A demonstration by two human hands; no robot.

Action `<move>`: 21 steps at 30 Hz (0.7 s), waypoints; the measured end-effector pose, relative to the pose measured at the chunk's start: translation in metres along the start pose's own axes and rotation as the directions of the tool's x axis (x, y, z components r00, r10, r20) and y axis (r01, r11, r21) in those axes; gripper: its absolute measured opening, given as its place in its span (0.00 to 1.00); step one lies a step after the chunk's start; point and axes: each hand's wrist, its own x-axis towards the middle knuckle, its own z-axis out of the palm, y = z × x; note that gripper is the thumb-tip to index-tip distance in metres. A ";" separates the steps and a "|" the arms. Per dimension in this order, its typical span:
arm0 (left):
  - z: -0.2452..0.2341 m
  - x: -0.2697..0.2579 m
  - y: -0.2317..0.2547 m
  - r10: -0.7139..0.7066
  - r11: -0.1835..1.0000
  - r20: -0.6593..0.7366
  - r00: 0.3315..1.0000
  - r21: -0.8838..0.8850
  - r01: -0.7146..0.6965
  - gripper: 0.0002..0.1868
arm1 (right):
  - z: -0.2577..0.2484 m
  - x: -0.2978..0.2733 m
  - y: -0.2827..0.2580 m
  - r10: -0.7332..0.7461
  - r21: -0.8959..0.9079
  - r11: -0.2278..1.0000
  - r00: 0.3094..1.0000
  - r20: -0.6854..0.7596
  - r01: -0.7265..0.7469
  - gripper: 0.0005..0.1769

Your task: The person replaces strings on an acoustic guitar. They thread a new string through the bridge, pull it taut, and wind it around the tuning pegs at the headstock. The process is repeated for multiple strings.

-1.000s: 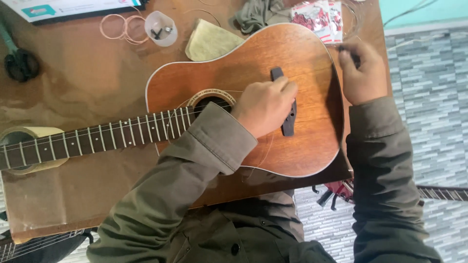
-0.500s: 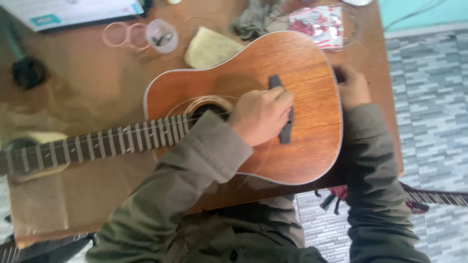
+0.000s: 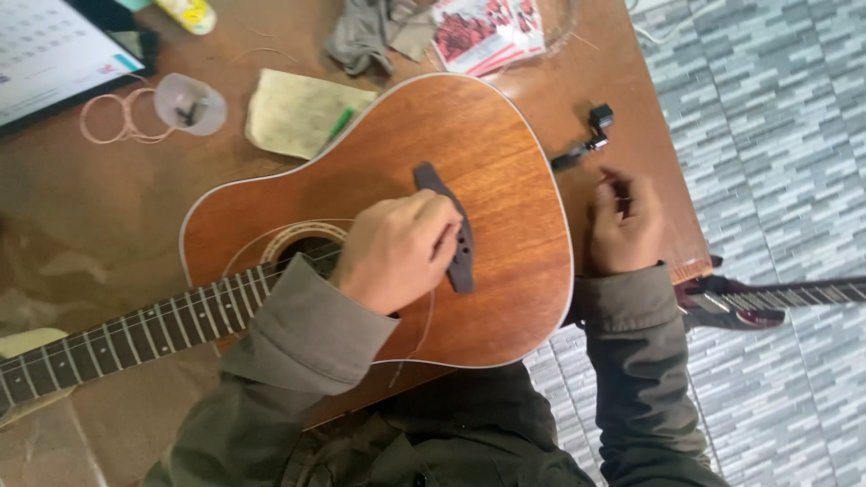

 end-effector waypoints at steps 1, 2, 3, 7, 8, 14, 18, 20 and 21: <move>-0.001 0.001 0.002 0.004 1.000 0.008 1.000 -0.006 -0.004 0.05 | -0.003 -0.005 -0.004 0.010 -0.004 1.000 1.000 -0.004 -0.010 0.13; -0.003 0.001 0.002 0.010 1.000 0.017 1.000 -0.002 -0.010 0.05 | -0.004 -0.007 -0.009 -0.069 -0.059 0.996 0.997 0.042 0.071 0.13; -0.005 0.001 0.002 0.015 1.000 0.026 1.000 0.003 -0.015 0.05 | -0.004 -0.010 -0.015 -0.144 -0.111 0.982 0.985 0.092 0.153 0.16; -0.002 0.004 0.000 -0.004 1.000 0.033 0.999 -0.002 0.004 0.04 | -0.003 -0.014 -0.028 -0.264 -0.224 0.923 0.939 0.221 0.313 0.23; -0.003 0.005 0.001 -0.006 1.000 0.042 0.999 -0.019 0.007 0.05 | -0.004 -0.014 -0.032 -0.263 -0.272 0.900 0.922 0.284 0.341 0.21; -0.007 0.002 0.011 -0.020 0.999 0.058 0.998 -0.049 0.023 0.05 | -0.008 -0.001 -0.026 -0.251 -0.066 0.953 0.894 0.372 0.295 0.18; -0.008 -0.007 0.018 0.041 0.998 0.043 0.998 -0.048 -0.039 0.05 | 0.003 0.017 -0.051 -0.182 -0.017 0.981 0.942 0.283 0.194 0.16; -0.007 -0.012 0.019 0.037 0.998 0.036 0.999 -0.054 -0.035 0.04 | 0.002 0.037 -0.048 -0.217 -0.018 0.972 0.929 0.301 0.233 0.15; -0.007 -0.014 0.020 0.045 0.997 0.034 0.998 -0.063 -0.043 0.04 | 0.002 0.049 -0.046 -0.246 -0.023 0.964 0.919 0.308 0.266 0.14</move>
